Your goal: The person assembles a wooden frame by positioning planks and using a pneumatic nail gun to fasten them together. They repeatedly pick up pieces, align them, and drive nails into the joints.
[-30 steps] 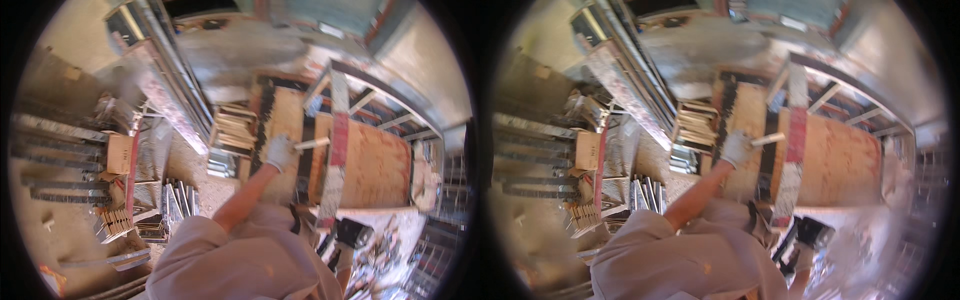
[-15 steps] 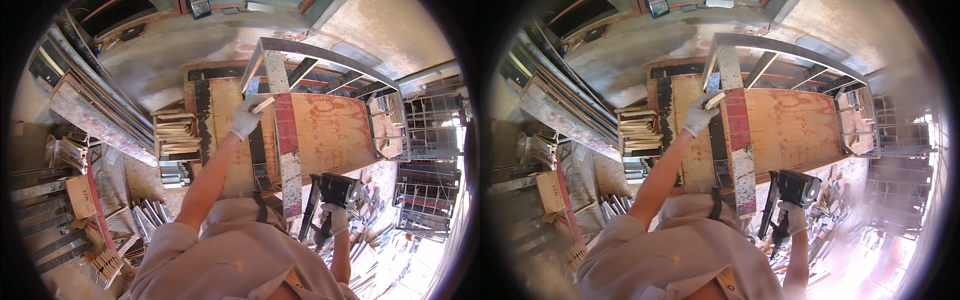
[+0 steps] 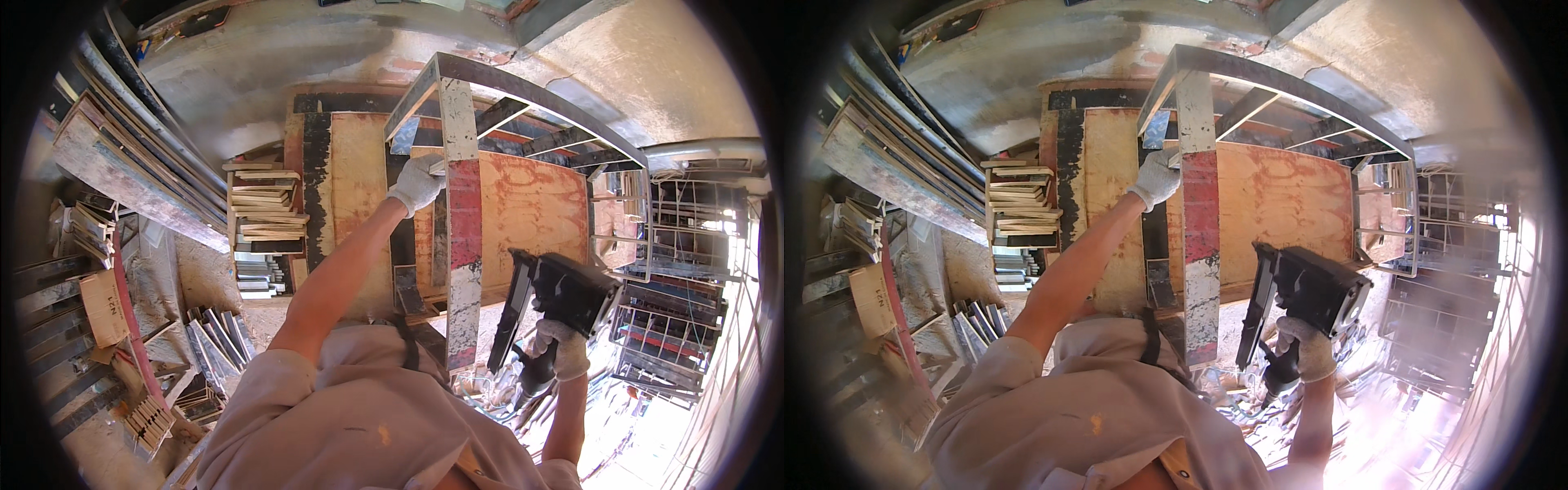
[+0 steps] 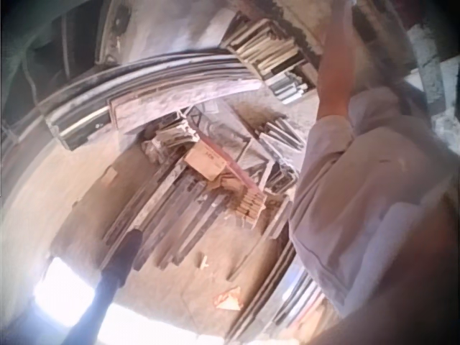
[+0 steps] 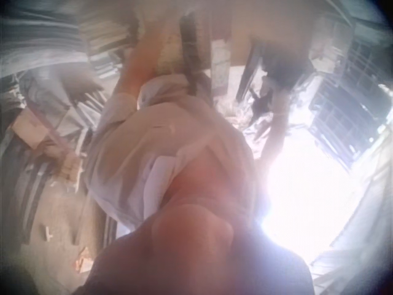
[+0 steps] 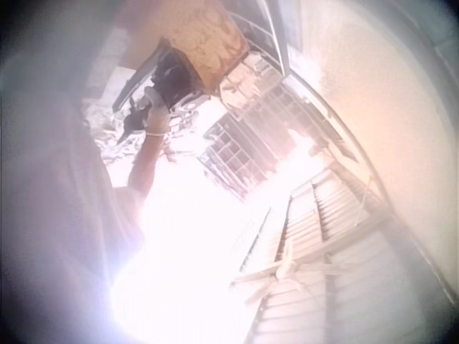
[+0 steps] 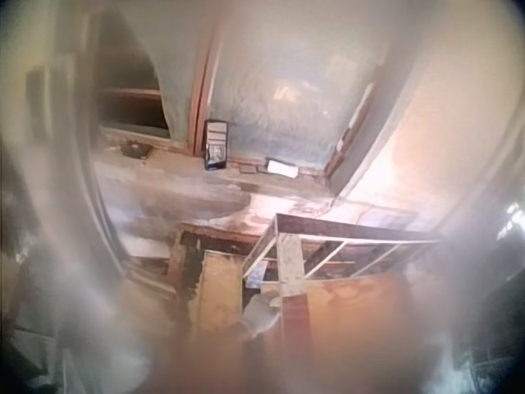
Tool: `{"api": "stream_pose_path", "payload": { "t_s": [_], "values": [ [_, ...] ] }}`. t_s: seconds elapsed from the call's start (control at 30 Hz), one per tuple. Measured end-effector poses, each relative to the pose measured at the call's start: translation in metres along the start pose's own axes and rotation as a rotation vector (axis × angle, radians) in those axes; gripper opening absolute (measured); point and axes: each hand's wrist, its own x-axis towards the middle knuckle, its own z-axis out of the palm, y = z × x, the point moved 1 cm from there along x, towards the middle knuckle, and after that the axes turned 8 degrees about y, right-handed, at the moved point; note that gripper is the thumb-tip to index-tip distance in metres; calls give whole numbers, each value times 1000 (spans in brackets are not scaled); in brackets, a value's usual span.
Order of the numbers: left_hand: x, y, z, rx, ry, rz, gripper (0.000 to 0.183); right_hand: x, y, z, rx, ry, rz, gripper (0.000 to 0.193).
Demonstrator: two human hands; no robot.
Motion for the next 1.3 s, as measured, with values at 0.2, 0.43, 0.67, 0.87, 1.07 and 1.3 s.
{"api": "stream_pose_path", "payload": {
  "t_s": [0.2, 0.43, 0.67, 0.87, 1.07, 1.3],
  "values": [
    [5, -1, 7, -140, 25, 63, 21, 13, -74, 28, -102, -59, -197, 23],
    [11, 7, -4, -59, 7, 7, 28, 39, -132, 63, -311, -163, -386, 14],
    [13, 25, -4, 14, -34, 33, 31, 58, -169, 84, -363, -256, -255, 21],
    [14, 30, -9, -4, -36, 23, 32, 73, -171, 89, -373, -262, -220, 16],
    [14, 40, -12, 19, -49, 12, 31, 84, -168, 85, -400, -391, -414, 12],
    [15, 32, -11, 99, -44, 21, 30, 78, -172, 97, -392, -312, -380, 21]
  ]
}}
